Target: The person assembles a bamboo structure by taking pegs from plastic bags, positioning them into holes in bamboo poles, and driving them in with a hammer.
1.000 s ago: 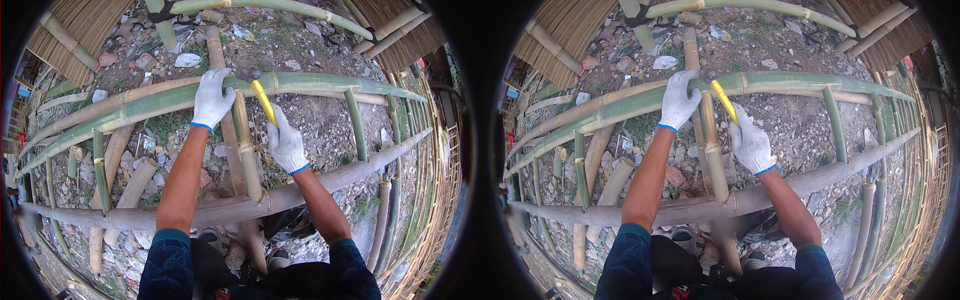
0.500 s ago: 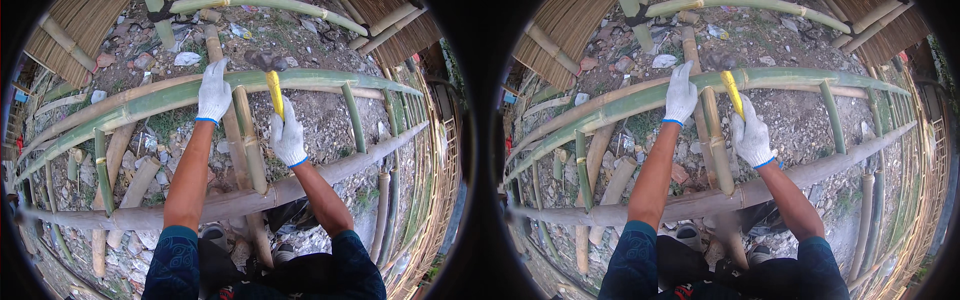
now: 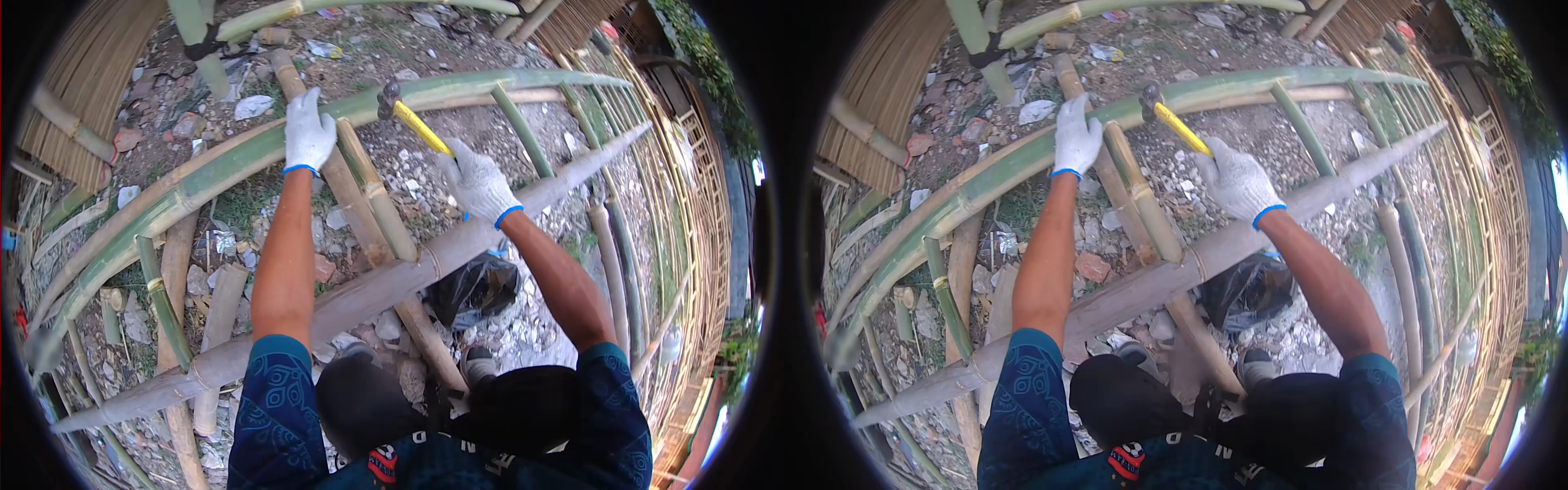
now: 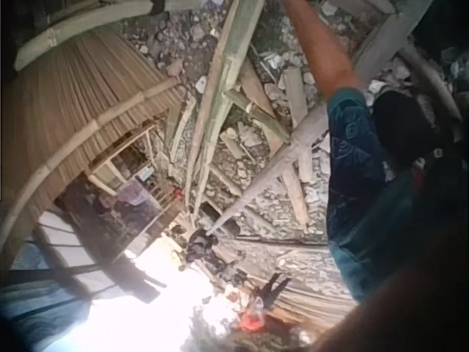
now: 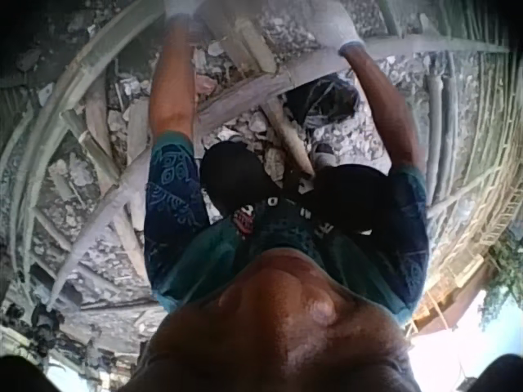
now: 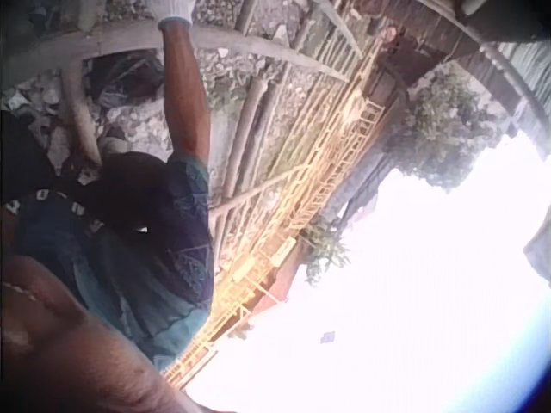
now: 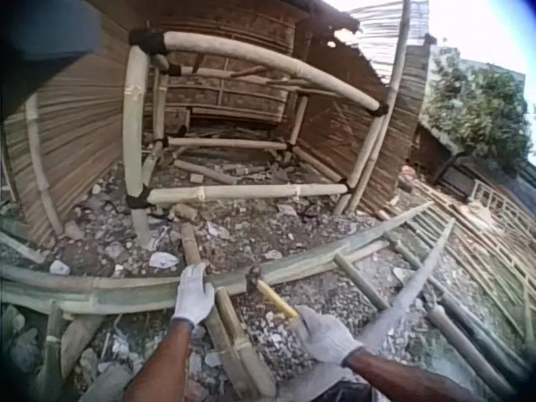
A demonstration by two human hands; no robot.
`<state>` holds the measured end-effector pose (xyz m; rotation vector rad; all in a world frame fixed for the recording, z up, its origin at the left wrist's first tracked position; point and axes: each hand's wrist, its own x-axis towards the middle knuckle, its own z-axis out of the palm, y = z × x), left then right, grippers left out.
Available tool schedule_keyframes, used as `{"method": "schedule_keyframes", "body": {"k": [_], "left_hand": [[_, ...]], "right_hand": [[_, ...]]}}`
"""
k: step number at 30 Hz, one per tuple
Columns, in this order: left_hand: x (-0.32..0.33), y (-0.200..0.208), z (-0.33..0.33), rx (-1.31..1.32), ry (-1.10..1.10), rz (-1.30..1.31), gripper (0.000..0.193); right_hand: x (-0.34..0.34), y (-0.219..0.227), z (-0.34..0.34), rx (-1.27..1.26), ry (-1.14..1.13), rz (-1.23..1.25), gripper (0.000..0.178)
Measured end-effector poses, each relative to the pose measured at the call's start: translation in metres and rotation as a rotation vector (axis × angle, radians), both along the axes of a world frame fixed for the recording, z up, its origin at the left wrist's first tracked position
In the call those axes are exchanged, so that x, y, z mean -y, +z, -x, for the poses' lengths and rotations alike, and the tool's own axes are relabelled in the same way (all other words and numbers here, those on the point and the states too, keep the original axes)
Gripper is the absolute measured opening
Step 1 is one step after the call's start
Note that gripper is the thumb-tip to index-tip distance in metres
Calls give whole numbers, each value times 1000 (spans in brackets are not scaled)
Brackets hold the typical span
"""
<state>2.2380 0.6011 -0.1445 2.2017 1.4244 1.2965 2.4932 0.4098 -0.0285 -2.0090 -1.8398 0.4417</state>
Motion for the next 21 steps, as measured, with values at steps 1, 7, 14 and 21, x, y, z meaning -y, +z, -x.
{"method": "schedule_keyframes", "body": {"k": [1, 7, 14, 21], "left_hand": [[-3, 3, -3, -26, -6, -8, 51], [-24, 22, 25, -48, 39, 124, 78], [224, 127, -96, -354, -1058, 821, 62], [327, 53, -114, -682, -933, 832, 116]], "right_hand": [[17, 7, -23, 63, -12, 28, 37], [106, 37, -107, 252, -264, 211, 44], [251, -42, -155, 116, -339, -4, 57], [238, -94, -178, -310, 44, 18, 72]]}}
